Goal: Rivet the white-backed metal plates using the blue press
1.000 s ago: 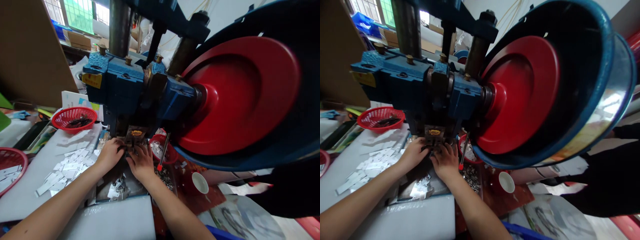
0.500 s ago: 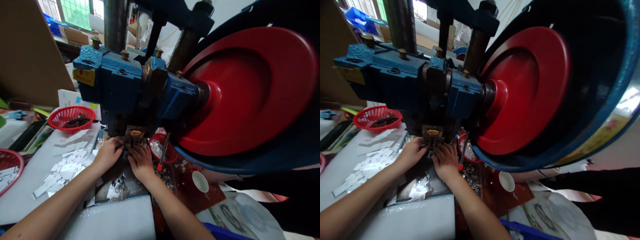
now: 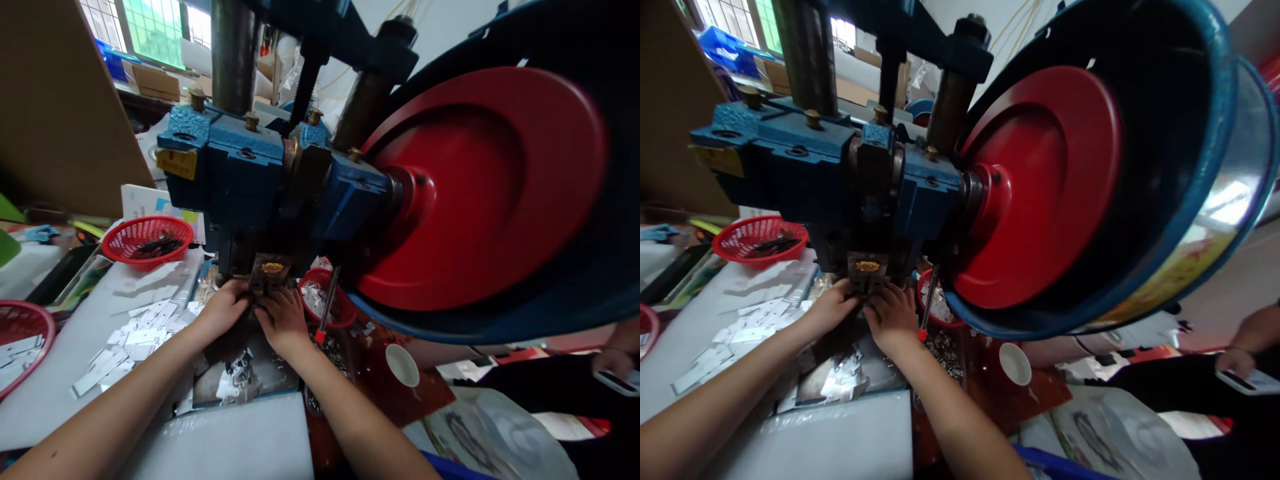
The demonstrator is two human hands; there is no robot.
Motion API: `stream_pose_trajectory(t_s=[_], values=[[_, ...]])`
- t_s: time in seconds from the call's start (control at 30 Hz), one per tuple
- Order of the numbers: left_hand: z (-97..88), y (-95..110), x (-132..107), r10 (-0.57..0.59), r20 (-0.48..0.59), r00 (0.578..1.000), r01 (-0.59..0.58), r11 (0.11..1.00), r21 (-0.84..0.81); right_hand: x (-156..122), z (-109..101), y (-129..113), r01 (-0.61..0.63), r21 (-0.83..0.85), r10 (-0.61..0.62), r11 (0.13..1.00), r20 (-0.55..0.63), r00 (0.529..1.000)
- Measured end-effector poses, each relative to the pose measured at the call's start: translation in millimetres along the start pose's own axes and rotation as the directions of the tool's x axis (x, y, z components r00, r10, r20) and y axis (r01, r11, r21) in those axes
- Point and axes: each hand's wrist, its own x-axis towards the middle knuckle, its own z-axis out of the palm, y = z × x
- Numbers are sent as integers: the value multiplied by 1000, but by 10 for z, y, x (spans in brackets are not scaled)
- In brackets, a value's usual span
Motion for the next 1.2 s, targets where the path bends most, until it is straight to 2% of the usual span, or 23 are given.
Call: stream_pose_trajectory(t_s=[0.07, 0.13, 0.23, 0.3, 0.37, 0.43, 0.53, 0.57, 0.63, 0.7, 0.73, 0.77, 0.83, 0.9, 0.93, 1.0, 1.07, 1.13, 1.2], values=[[-81, 6, -35, -16, -21, 1000, 16, 1000, -4, -98, 12, 95, -60, 156, 73, 986, -78, 994], [-204, -4, -108, -33, -39, 999, 33, 999, -5, -280, 8, 207, -180, 358, 242, 916, -137, 961], [-432, -42, -285, -107, -62, 992, 106, 994, -19, -630, -63, 325, -354, 650, 523, 672, -78, 848], [-580, -71, -425, -190, -85, 978, 189, 982, -21, -819, -149, 336, -345, 785, 574, 514, -16, 819], [-708, -104, -565, -247, -103, 963, 249, 969, 4, -912, -234, 305, -293, 845, 549, 447, -1, 836], [-810, -150, -699, -273, -119, 955, 281, 958, 57, -912, -288, 268, -286, 827, 524, 484, -11, 852], [-915, -251, -881, -269, -117, 956, 285, 947, 151, -849, -270, 261, -337, 753, 560, 565, -50, 827], [-935, -288, -935, -257, -99, 961, 271, 946, 178, -836, -240, 274, -340, 754, 576, 561, -61, 815], [-954, -354, -1020, -215, -29, 976, 216, 951, 221, -821, -160, 310, -329, 800, 600, 501, -47, 799], [-941, -391, -1066, -152, 75, 985, 128, 957, 260, -784, -74, 335, -343, 823, 604, 453, 0, 797], [-925, -395, -1072, -118, 131, 984, 78, 957, 279, -740, -33, 335, -366, 808, 600, 462, 19, 800], [-904, -388, -1066, -86, 190, 978, 26, 954, 299, -673, 7, 325, -390, 775, 593, 497, 26, 805], [-856, -348, -1028, -42, 302, 952, -67, 937, 342, -472, 83, 279, -410, 670, 547, 618, 8, 837], [-814, -293, -969, -31, 374, 927, -124, 915, 384, -221, 157, 221, -353, 566, 456, 745, -47, 889], [-799, -268, -939, -32, 394, 919, -141, 905, 402, -102, 190, 199, -346, 516, 424, 784, -37, 905], [-780, -232, -889, -40, 403, 915, -150, 891, 429, 80, 242, 192, -363, 545, 449, 756, -28, 893], [-769, -216, -863, -44, 412, 910, -149, 893, 424, 147, 257, 245, -383, 630, 513, 676, -28, 858], [-758, -203, -860, -40, 422, 906, -136, 916, 378, 93, 223, 343, -373, 700, 567, 609, -54, 822], [-744, -178, -872, -80, 421, 903, -67, 944, 323, -57, 145, 440, -331, 770, 612, 546, -96, 785]])
